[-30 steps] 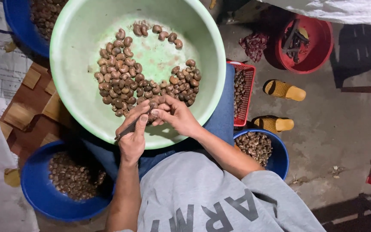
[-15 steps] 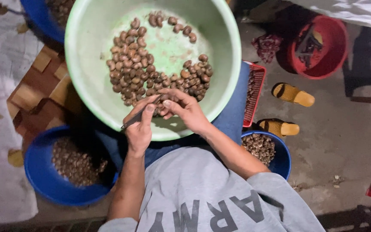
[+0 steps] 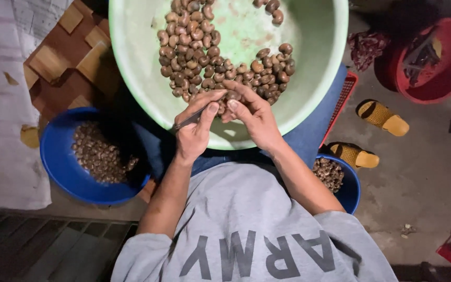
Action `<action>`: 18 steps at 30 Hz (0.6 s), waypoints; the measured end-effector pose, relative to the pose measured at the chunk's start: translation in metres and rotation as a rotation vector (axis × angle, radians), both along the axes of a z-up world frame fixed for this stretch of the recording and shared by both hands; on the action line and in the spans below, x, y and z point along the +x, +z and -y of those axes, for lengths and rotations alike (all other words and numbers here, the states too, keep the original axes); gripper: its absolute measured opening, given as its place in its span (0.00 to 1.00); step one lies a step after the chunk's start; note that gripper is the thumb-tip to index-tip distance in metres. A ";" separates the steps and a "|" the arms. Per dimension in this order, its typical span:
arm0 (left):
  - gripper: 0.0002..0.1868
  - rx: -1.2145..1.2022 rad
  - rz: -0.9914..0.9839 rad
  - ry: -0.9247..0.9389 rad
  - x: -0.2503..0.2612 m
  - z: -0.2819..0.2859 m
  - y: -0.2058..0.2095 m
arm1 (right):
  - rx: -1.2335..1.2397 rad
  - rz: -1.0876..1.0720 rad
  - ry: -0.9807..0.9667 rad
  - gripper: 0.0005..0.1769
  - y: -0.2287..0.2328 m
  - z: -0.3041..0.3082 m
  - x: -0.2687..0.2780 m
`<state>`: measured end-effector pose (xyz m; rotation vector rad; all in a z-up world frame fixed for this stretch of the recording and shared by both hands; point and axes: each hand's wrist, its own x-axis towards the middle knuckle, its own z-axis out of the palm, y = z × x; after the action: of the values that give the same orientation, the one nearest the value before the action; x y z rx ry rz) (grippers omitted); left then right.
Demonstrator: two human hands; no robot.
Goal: Peeling the outer skin of cashew nuts using a small knife and sorting them into different containers.
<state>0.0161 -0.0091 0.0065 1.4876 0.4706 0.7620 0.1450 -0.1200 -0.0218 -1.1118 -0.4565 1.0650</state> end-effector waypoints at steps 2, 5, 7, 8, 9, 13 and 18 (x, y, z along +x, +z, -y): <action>0.12 -0.010 0.001 -0.002 0.001 0.000 0.002 | -0.004 0.007 0.004 0.24 0.009 -0.002 0.000; 0.12 -0.014 0.015 -0.030 0.001 -0.001 0.002 | -0.008 0.053 0.009 0.24 0.012 -0.001 0.002; 0.12 -0.010 0.020 -0.050 0.000 -0.001 0.001 | -0.009 0.085 0.017 0.25 0.015 0.000 0.003; 0.12 -0.014 0.036 -0.062 0.000 -0.001 0.001 | -0.027 0.124 0.026 0.25 0.018 0.001 0.004; 0.12 -0.013 0.054 -0.075 0.001 -0.002 0.002 | -0.041 0.168 0.035 0.25 0.021 0.001 0.007; 0.12 -0.059 0.007 -0.025 -0.003 -0.003 -0.001 | -0.051 0.247 0.062 0.24 0.025 -0.001 0.010; 0.10 -0.032 0.005 -0.084 0.000 -0.007 0.001 | -0.096 0.396 0.088 0.23 0.037 -0.001 0.013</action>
<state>0.0161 -0.0020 0.0077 1.4660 0.4122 0.6891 0.1585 -0.1191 0.0150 -1.4065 -0.7800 0.9502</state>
